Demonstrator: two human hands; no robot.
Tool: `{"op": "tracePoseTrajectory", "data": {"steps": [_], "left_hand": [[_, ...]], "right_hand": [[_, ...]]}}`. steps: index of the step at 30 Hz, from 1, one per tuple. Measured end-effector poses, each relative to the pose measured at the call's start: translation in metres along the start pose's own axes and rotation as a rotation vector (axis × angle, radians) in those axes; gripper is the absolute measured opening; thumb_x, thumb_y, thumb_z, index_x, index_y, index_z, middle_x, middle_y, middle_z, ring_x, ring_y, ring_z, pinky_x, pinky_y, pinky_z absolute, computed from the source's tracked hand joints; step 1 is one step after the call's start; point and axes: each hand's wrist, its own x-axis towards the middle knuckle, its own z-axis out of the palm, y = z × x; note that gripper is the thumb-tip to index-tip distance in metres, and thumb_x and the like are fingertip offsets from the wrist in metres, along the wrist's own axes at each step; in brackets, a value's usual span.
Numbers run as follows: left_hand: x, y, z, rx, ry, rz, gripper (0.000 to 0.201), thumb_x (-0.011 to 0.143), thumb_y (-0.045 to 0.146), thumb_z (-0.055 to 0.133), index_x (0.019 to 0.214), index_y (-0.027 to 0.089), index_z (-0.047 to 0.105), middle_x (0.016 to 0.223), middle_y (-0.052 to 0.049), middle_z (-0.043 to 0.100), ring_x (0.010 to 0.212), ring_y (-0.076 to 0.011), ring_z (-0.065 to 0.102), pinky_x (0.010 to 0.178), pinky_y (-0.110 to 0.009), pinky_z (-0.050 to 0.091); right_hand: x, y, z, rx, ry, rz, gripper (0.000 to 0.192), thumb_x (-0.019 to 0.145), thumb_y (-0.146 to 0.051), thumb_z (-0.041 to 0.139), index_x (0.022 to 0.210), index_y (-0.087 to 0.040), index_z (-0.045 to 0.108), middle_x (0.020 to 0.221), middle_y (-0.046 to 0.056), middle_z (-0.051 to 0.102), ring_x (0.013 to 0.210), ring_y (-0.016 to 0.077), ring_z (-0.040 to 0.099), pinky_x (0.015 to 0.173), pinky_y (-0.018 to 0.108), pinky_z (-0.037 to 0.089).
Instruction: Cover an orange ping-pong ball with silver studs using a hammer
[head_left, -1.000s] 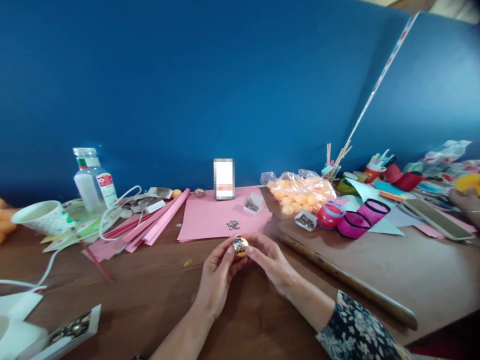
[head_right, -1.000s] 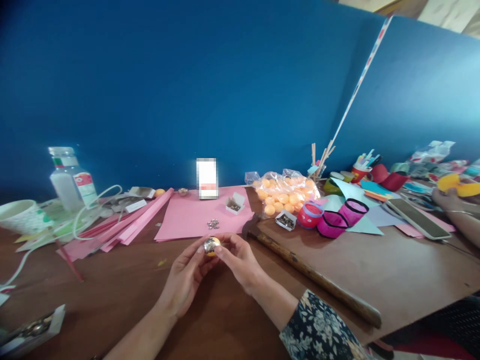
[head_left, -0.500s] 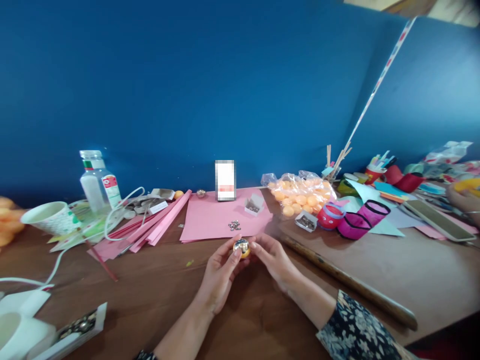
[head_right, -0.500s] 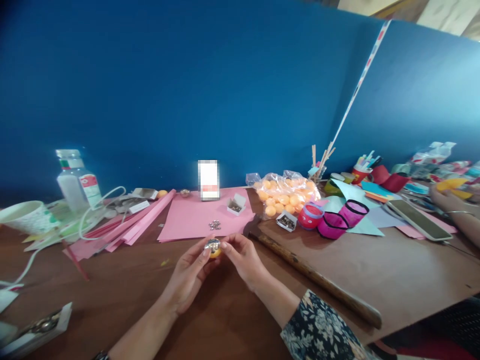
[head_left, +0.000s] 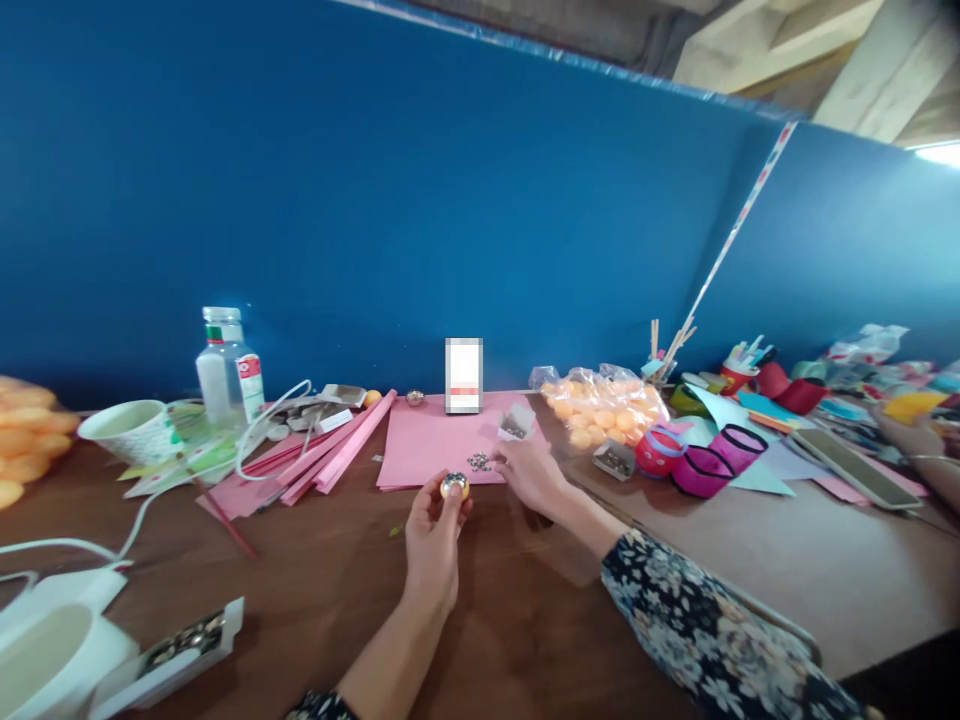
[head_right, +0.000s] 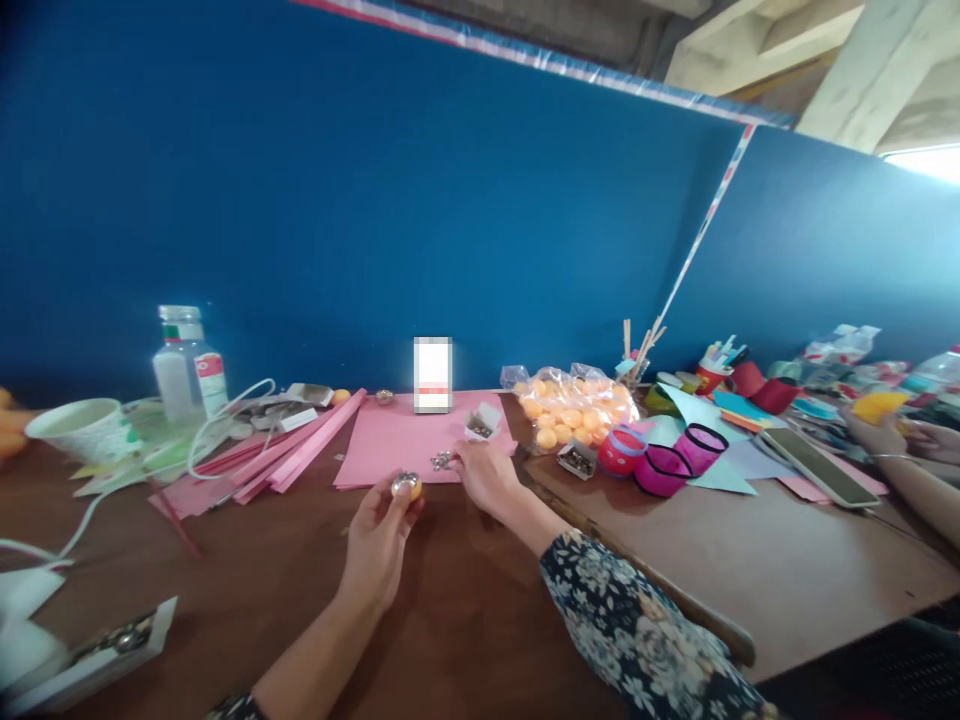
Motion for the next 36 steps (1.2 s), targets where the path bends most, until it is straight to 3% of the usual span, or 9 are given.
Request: {"op": "tracePoseTrajectory", "data": {"steps": [7,14,16,18,23,30,36], "left_hand": [[0.001,0.004,0.0,-0.08,-0.006,0.013,0.029,0.072,0.028,0.061,0.1,0.019,0.059,0.093,-0.004,0.063,0.086,-0.0117,0.059,0.085,-0.03,0.045],[-0.001,0.006,-0.001,-0.17,-0.036,-0.072,0.028,0.075,0.029,0.057,0.101,0.019,0.058,0.09,-0.005,0.065,0.078,-0.0129,0.062,0.079,-0.031,0.049],[-0.002,0.006,0.0,-0.164,-0.057,-0.118,0.032,0.075,0.03,0.057,0.106,0.02,0.056,0.087,-0.005,0.066,0.074,-0.013,0.063,0.075,-0.031,0.05],[-0.004,0.006,0.0,-0.164,-0.081,-0.163,0.035,0.074,0.029,0.058,0.108,0.021,0.055,0.086,-0.005,0.066,0.073,-0.0126,0.063,0.073,-0.029,0.05],[-0.008,0.004,0.003,-0.188,-0.176,-0.204,0.03,0.074,0.029,0.059,0.103,0.019,0.059,0.091,-0.005,0.066,0.078,-0.0116,0.062,0.075,-0.025,0.048],[-0.011,0.004,0.006,-0.101,-0.19,-0.269,0.039,0.07,0.023,0.065,0.108,0.02,0.057,0.088,-0.004,0.067,0.071,-0.0096,0.062,0.068,-0.02,0.049],[-0.016,0.001,0.009,-0.069,-0.266,-0.282,0.044,0.072,0.024,0.062,0.115,0.024,0.052,0.096,-0.005,0.066,0.082,-0.0135,0.063,0.078,-0.028,0.048]], "right_hand": [[0.015,0.002,0.02,0.001,-0.034,0.042,0.012,0.07,-0.014,0.05,0.073,-0.018,0.061,0.081,0.005,0.064,0.075,0.0182,0.056,0.062,0.025,0.036],[0.002,-0.004,0.007,0.13,0.056,-0.035,0.011,0.075,-0.015,0.046,0.077,-0.015,0.057,0.076,0.004,0.062,0.071,0.015,0.055,0.065,0.025,0.039],[-0.012,-0.011,0.002,0.245,0.076,-0.075,0.01,0.077,-0.017,0.045,0.078,-0.016,0.056,0.077,0.002,0.061,0.071,0.0135,0.055,0.066,0.024,0.04],[-0.03,-0.018,0.0,0.5,0.099,-0.113,0.009,0.078,-0.022,0.047,0.077,-0.017,0.055,0.074,0.001,0.06,0.068,0.0131,0.054,0.063,0.024,0.041],[-0.062,-0.02,0.007,0.78,0.118,-0.04,0.012,0.08,-0.027,0.051,0.073,-0.018,0.055,0.066,-0.001,0.055,0.061,0.0118,0.049,0.06,0.024,0.04],[-0.065,-0.008,0.017,1.029,0.215,0.081,0.014,0.078,-0.033,0.055,0.078,-0.019,0.053,0.065,-0.002,0.052,0.056,0.0103,0.048,0.054,0.023,0.042],[-0.067,-0.008,0.02,1.29,0.12,0.212,0.023,0.073,-0.038,0.061,0.077,-0.015,0.059,0.067,0.001,0.058,0.057,0.0103,0.052,0.058,0.025,0.046]]}}
